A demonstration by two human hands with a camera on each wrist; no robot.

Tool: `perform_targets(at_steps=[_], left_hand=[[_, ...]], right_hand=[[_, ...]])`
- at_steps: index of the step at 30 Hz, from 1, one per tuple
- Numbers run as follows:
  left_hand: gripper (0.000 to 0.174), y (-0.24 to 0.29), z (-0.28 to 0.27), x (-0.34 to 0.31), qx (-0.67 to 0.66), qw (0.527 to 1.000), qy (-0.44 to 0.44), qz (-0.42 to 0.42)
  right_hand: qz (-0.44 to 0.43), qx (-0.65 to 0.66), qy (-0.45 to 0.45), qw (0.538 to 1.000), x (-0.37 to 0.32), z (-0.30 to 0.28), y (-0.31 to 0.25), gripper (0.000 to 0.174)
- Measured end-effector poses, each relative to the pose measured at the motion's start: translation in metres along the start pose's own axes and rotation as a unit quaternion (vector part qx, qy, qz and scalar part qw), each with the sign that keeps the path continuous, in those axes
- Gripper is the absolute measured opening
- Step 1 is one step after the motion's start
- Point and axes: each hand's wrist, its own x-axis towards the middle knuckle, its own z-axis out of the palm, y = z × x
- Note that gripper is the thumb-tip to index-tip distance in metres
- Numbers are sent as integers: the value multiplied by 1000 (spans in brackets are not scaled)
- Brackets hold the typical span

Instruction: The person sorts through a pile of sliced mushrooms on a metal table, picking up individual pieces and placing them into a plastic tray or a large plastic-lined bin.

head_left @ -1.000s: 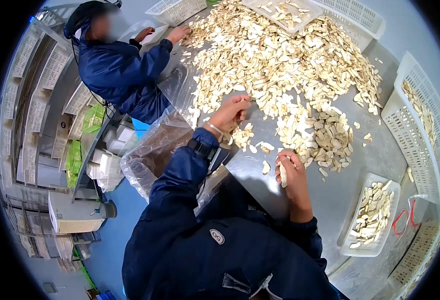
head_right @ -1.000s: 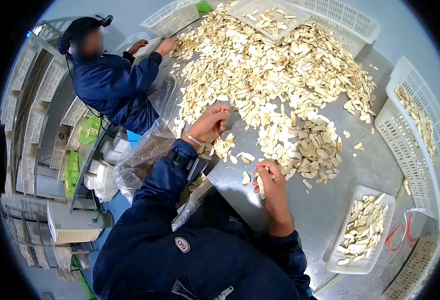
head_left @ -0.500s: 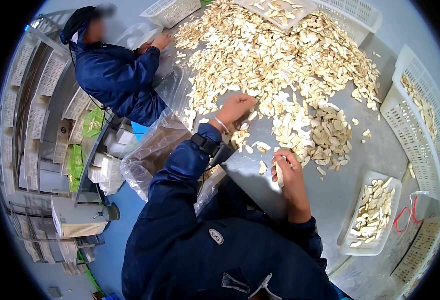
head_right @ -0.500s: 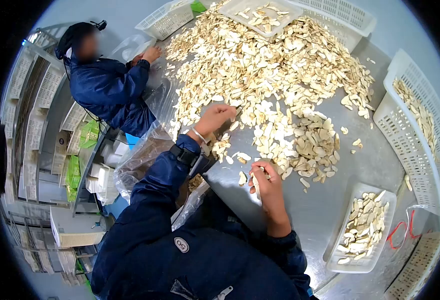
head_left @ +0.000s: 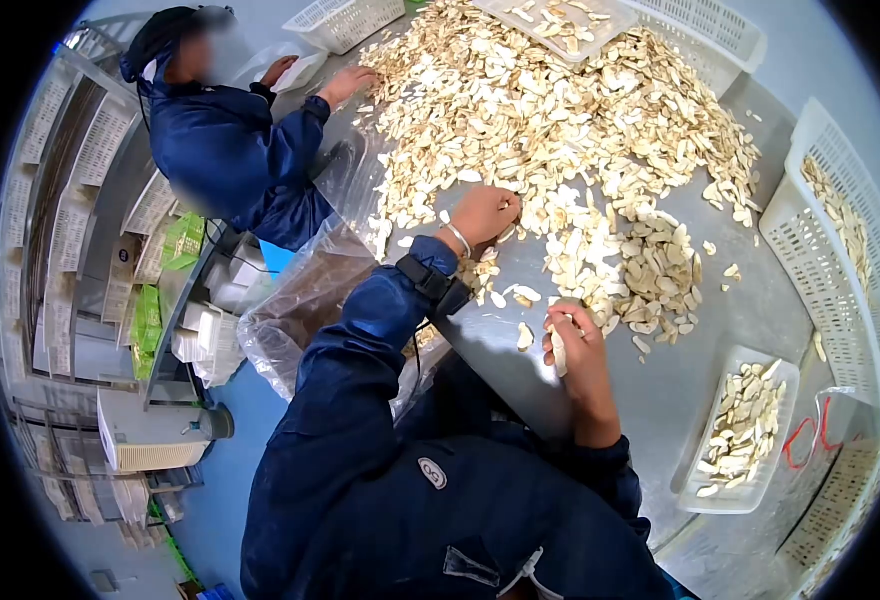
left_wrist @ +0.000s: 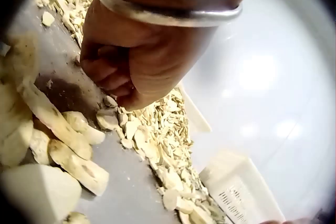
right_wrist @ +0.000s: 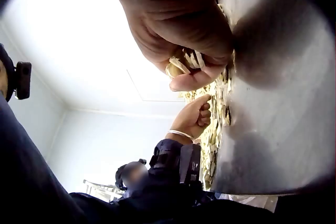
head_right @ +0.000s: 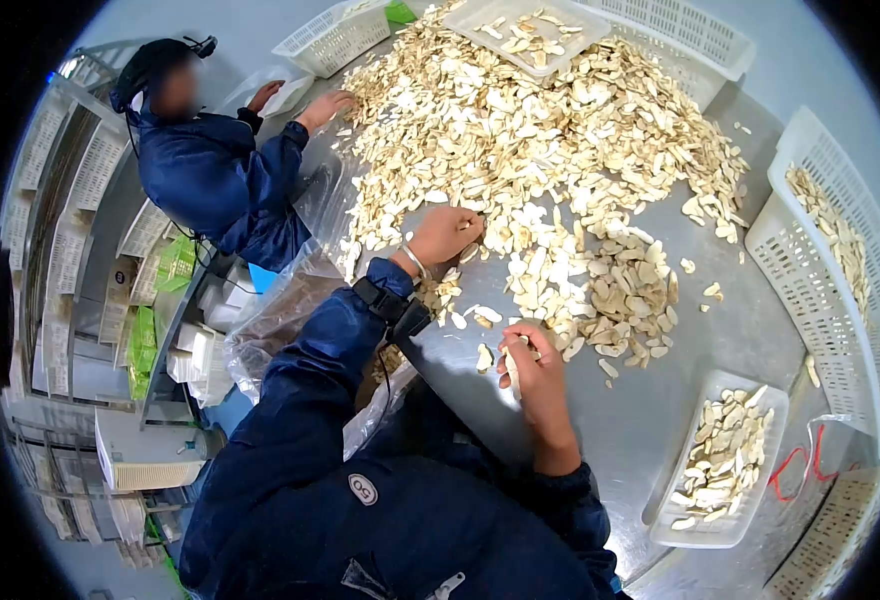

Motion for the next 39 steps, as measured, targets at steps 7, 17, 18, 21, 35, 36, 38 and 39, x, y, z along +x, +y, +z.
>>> perform_targets(at_steps=[7,17,18,21,35,36,38,39], left_hand=[[20,-17,-6,-17,-99,995,5,-10],[26,-12,-3,3,15,996,86,0],[27,-11,-3,8,27,996,86,-6],[27,-8,-3,12,74,994,74,11],[23,-8,-49,-37,-467,835,-142,-256],[23,-13,-51,-39,-466,834,-136,-261],[18,-22,-52,-40,-354,892,-161,-228],[19,-24,-51,-40,-286,922,-168,-201]], right_hand=[[-10,-2,-3,1000,0,0,2,16],[-2,11,1,1000,1,-1,3,20],[-1,9,0,1000,1,-1,2,18],[1,3,-3,1000,0,1,-1,15],[-14,-1,-1,1000,-2,2,0,15],[-14,-2,-1,1000,-2,2,0,15],[-16,-3,-2,1000,-1,2,1,15],[-15,-3,-1,1000,-1,3,0,15]])
